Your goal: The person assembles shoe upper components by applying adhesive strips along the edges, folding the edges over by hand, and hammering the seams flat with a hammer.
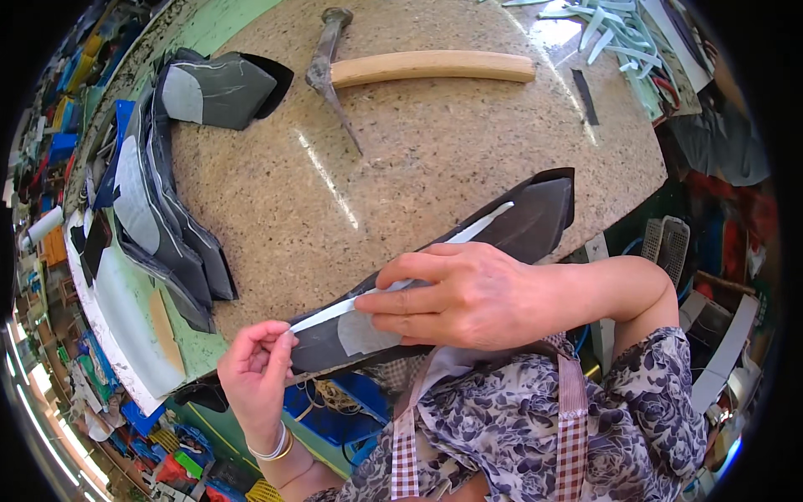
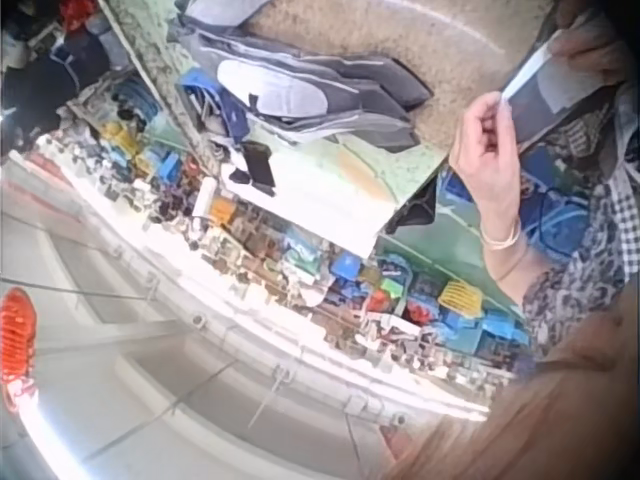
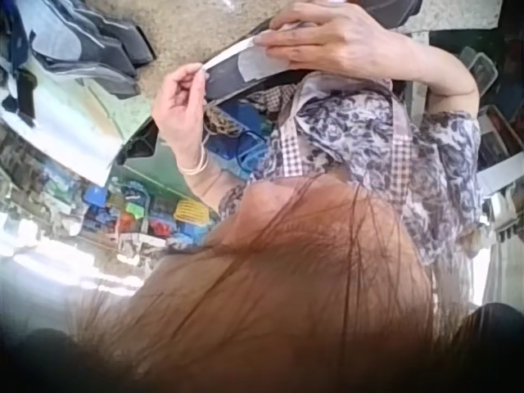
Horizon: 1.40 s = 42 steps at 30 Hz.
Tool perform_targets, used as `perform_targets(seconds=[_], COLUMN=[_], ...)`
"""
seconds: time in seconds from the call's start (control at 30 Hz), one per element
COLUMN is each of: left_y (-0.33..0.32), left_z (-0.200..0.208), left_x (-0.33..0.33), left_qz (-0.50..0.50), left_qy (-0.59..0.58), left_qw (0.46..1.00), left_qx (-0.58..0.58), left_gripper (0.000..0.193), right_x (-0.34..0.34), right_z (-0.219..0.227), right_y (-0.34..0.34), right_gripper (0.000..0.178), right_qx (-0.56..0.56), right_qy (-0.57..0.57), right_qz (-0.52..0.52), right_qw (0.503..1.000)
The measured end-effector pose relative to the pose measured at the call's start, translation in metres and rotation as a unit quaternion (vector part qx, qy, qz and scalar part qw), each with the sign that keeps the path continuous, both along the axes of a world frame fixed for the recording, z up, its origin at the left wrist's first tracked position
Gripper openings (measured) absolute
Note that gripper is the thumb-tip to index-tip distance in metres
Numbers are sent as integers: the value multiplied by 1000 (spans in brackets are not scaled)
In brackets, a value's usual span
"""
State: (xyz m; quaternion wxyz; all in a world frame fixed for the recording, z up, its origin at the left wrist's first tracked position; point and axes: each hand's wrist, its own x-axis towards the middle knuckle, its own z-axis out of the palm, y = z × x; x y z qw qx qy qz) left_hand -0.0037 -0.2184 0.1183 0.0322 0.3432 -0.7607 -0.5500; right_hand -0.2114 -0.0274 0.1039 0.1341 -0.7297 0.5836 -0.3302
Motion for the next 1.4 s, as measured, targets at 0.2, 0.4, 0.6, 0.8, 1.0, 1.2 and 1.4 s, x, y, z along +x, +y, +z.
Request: perform_targets(seconds=[0.2, 0.4, 0.6, 0.8, 1.0, 1.2, 1.4], left_y=[-1, -7, 29, 30, 0, -3, 67], left_z=[0, 8, 26, 35, 0, 2, 0], left_x=[-6, -10, -18, -32, -106, -106, -55], left_qz=[-14, -72, -267, -282, -238, -262, -308], left_qy=[-43, -23, 165, 210, 6, 101, 90], left_qw=[994, 974, 834, 848, 914, 936, 819], left_qx=[-104, -214, -453, -396, -328, -214, -476], left_gripper=[15, 30, 33, 38, 50, 25, 18], right_x=[2, -4, -20, -9, 0, 15, 9], right_z=[9, 17, 42, 5, -20, -22, -23], right_y=[-2, 6, -11, 19, 20, 17, 30], right_gripper=[40, 50, 41, 35, 46, 39, 29], right_qx=[17, 17, 75, -106, -71, -89, -72], right_qy=[25, 154, 98, 204, 102, 134, 90], right_qz=[4, 27, -14, -76, -67, -104, -87], right_qw=[1000, 988, 992, 970, 990, 981, 990])
